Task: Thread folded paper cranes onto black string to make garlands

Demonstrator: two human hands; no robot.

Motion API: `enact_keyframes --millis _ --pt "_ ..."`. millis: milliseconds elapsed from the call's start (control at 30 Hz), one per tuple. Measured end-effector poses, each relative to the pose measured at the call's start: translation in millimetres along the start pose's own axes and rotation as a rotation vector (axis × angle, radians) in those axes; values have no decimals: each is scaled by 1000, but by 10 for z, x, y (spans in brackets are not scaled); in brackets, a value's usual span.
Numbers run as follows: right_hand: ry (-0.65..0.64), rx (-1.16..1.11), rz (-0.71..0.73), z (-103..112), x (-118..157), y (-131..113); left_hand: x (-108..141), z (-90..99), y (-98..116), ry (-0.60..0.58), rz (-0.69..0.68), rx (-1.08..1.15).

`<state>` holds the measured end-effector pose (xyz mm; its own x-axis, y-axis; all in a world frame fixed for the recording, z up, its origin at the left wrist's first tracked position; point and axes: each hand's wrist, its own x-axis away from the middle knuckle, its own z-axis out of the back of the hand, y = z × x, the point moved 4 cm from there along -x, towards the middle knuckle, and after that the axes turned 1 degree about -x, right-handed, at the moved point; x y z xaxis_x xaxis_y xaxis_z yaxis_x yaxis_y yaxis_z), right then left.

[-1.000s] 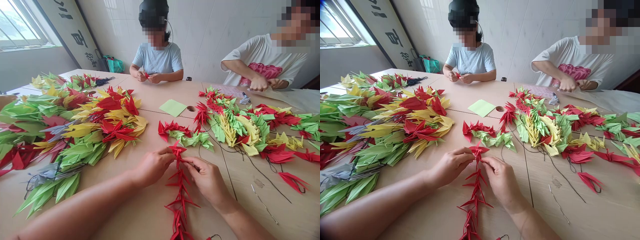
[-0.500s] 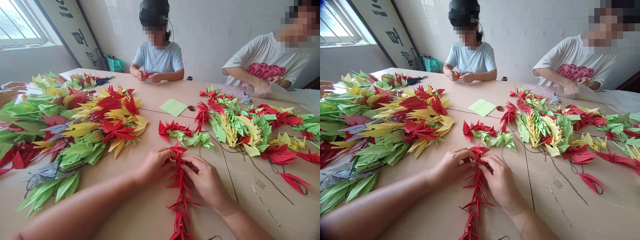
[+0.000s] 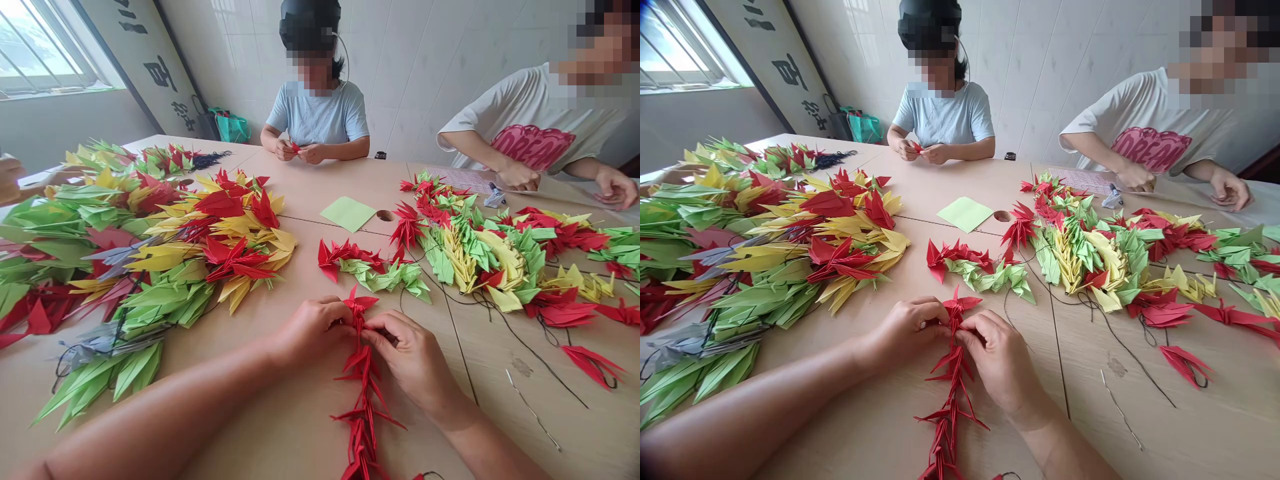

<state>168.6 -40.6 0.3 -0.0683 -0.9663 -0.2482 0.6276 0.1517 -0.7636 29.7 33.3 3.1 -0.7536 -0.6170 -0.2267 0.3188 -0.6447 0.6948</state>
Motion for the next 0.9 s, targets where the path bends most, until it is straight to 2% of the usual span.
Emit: enact_keyframes --millis 400,700,900 --pt "-31 2 -9 -2 -7 -4 14 -9 16 -28 -59 13" --pt "81 6 -21 58 -32 84 -20 69 -45 41 67 -28" --pt "64 12 -36 76 -35 112 -9 72 -71 69 127 -89"
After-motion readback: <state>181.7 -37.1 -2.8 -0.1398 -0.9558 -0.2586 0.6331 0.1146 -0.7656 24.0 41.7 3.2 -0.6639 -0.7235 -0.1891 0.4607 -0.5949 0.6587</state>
